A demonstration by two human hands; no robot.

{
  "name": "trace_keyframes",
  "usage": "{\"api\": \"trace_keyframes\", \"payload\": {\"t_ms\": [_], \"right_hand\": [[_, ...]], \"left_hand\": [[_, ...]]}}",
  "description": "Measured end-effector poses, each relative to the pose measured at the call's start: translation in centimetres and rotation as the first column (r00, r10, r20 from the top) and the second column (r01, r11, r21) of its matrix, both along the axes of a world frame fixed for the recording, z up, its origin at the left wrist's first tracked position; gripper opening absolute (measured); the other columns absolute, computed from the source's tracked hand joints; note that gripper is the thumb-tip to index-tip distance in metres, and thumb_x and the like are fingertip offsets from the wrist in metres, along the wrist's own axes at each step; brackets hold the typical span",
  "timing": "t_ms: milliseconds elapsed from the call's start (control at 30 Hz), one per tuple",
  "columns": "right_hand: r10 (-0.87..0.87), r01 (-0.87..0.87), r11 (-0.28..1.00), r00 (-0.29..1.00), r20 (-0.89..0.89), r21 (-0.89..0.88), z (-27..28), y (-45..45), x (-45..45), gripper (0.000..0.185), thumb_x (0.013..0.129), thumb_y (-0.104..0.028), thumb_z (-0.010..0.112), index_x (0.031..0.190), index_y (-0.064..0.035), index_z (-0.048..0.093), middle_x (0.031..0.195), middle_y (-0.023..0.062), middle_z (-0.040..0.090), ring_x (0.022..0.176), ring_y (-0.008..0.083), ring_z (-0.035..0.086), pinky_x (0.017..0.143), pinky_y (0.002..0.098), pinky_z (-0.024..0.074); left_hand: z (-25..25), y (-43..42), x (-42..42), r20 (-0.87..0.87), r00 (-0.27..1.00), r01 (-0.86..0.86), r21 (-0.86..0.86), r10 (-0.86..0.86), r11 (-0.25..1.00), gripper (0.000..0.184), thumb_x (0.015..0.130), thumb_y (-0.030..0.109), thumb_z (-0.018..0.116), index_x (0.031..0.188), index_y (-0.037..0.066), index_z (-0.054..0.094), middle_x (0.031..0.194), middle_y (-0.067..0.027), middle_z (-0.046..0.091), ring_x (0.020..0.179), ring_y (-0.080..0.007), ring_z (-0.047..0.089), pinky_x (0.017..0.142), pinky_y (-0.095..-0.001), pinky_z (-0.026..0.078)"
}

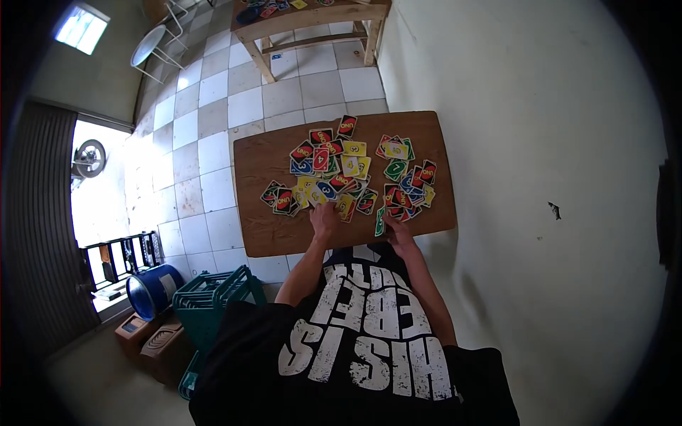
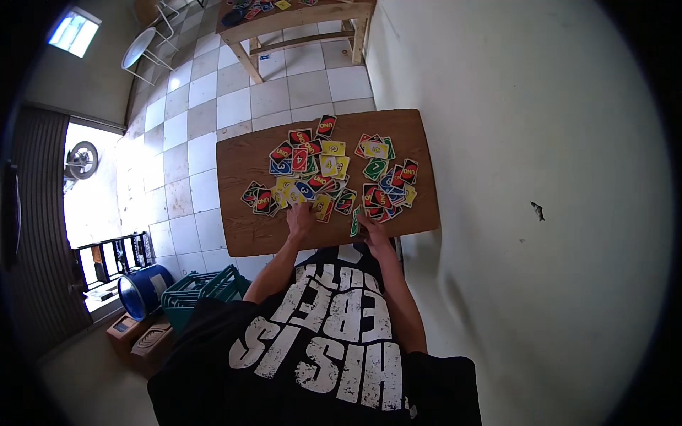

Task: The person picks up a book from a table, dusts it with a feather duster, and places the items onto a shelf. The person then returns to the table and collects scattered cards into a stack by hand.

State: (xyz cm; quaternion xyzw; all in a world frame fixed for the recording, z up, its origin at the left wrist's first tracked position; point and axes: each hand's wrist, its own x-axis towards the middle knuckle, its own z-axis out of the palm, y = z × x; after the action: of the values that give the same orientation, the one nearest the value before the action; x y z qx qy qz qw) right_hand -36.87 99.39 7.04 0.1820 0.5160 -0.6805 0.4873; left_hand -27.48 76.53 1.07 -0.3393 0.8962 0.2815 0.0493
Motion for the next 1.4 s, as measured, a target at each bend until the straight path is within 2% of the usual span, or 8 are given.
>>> {"api": "trace_keyframes", "payload": {"t_ms": [333, 433, 533, 633, 733, 1033, 1233, 1400], "right_hand": [[0.135, -0.138, 0.989, 0.989, -0.052, -0.060, -0.5, -4.0, -1.1, 0.033, 0.088, -0.031, 0.071, 0.111, -0.0090, 0.065, 0.097, -0.0004, 0.068, 0.084, 0.0114, 0.065, 0.076, 0.0284, 0.0529], [0.139, -0.142, 0.985, 0.990, -0.031, -0.102, -0.8, -4.5, -1.5, 0.035, 0.088, -0.031, 0.070, 0.114, -0.0088, 0.065, 0.100, 0.0000, 0.068, 0.086, 0.0120, 0.065, 0.079, 0.0301, 0.0523], [0.094, -0.093, 0.981, 0.996, -0.003, -0.173, -1.8, -4.7, -1.7, 0.034, 0.088, -0.030, 0.070, 0.115, -0.0093, 0.064, 0.102, 0.0009, 0.068, 0.091, 0.0137, 0.064, 0.084, 0.0332, 0.0511], [0.035, -0.035, 0.970, 0.999, -0.003, -0.241, -1.3, -5.0, -1.6, 0.029, 0.089, -0.026, 0.068, 0.113, -0.0104, 0.064, 0.104, 0.0013, 0.067, 0.094, 0.0155, 0.064, 0.087, 0.0356, 0.0498], [-0.009, 0.004, 0.944, 1.000, -0.013, -0.330, -0.2, -5.6, -1.5, 0.024, 0.090, -0.024, 0.066, 0.110, -0.0119, 0.063, 0.105, 0.0012, 0.067, 0.096, 0.0159, 0.064, 0.087, 0.0358, 0.0487], [-0.080, 0.088, 0.901, 0.996, 0.037, -0.426, 0.7, -5.9, -1.4, 0.021, 0.092, -0.024, 0.065, 0.109, -0.0116, 0.062, 0.105, 0.0007, 0.067, 0.095, 0.0138, 0.064, 0.084, 0.0327, 0.0505], [-0.078, 0.079, 0.892, 0.997, 0.020, -0.444, 1.3, -6.5, -1.5, 0.021, 0.092, -0.022, 0.065, 0.109, -0.0099, 0.062, 0.103, 0.0008, 0.067, 0.092, 0.0134, 0.065, 0.082, 0.0301, 0.0512], [-0.085, 0.081, 0.900, 0.996, 0.010, -0.427, 1.8, -7.7, -1.4, 0.021, 0.093, -0.021, 0.064, 0.110, -0.0097, 0.062, 0.101, 0.0009, 0.067, 0.088, 0.0116, 0.064, 0.077, 0.0268, 0.0516]], "left_hand": [[1.9, -2.7, 2.1, -0.038, 0.954, -0.293, 0.091, 0.297, 0.952, 0.026, 0.086, 0.031, 0.065, 0.105, 0.013, 0.070, 0.095, -0.0146, 0.069, 0.090, -0.0345, 0.066, 0.078, -0.0477, 0.051], [3.1, -3.5, 2.2, -0.045, 0.958, -0.274, 0.144, 0.283, 0.951, 0.025, 0.087, 0.028, 0.063, 0.105, 0.013, 0.071, 0.097, -0.0152, 0.070, 0.087, -0.0360, 0.067, 0.076, -0.0446, 0.051], [3.3, -3.6, 0.9, -0.107, 0.958, -0.202, 0.401, 0.265, 0.894, 0.025, 0.089, 0.023, 0.062, 0.105, 0.007, 0.071, 0.091, -0.0142, 0.072, 0.080, -0.0288, 0.068, 0.071, -0.0370, 0.051], [7.2, -2.2, -1.0, -0.159, 0.942, -0.111, 0.685, 0.296, 0.720, 0.033, 0.086, 0.023, 0.070, 0.106, -0.003, 0.070, 0.090, -0.0129, 0.072, 0.081, -0.0134, 0.066, 0.072, -0.0274, 0.050], [7.0, -0.5, -2.3, -0.221, 0.935, -0.004, 0.777, 0.278, 0.630, 0.032, 0.089, 0.024, 0.067, 0.101, -0.006, 0.068, 0.079, -0.0096, 0.070, 0.072, -0.0100, 0.060, 0.064, -0.0289, 0.048], [12.5, 0.7, -2.9, -0.355, 0.933, 0.134, 0.496, 0.060, 0.858, 0.041, 0.084, 0.028, 0.073, 0.120, 0.011, 0.061, 0.071, -0.0103, 0.066, 0.058, -0.0200, 0.064, 0.054, -0.0344, 0.047], [14.9, 0.1, -2.5, -0.260, 0.965, 0.146, 0.441, -0.030, 0.886, 0.036, 0.085, 0.023, 0.073, 0.118, 0.012, 0.062, 0.076, -0.0096, 0.067, 0.069, -0.0213, 0.065, 0.061, -0.0353, 0.048], [14.2, -0.9, -2.5, -0.418, 0.898, 0.230, 0.180, -0.138, 0.956, 0.039, 0.083, 0.025, 0.073, 0.117, 0.008, 0.063, 0.092, -0.0122, 0.067, 0.082, -0.0242, 0.065, 0.070, -0.0369, 0.049]]}}
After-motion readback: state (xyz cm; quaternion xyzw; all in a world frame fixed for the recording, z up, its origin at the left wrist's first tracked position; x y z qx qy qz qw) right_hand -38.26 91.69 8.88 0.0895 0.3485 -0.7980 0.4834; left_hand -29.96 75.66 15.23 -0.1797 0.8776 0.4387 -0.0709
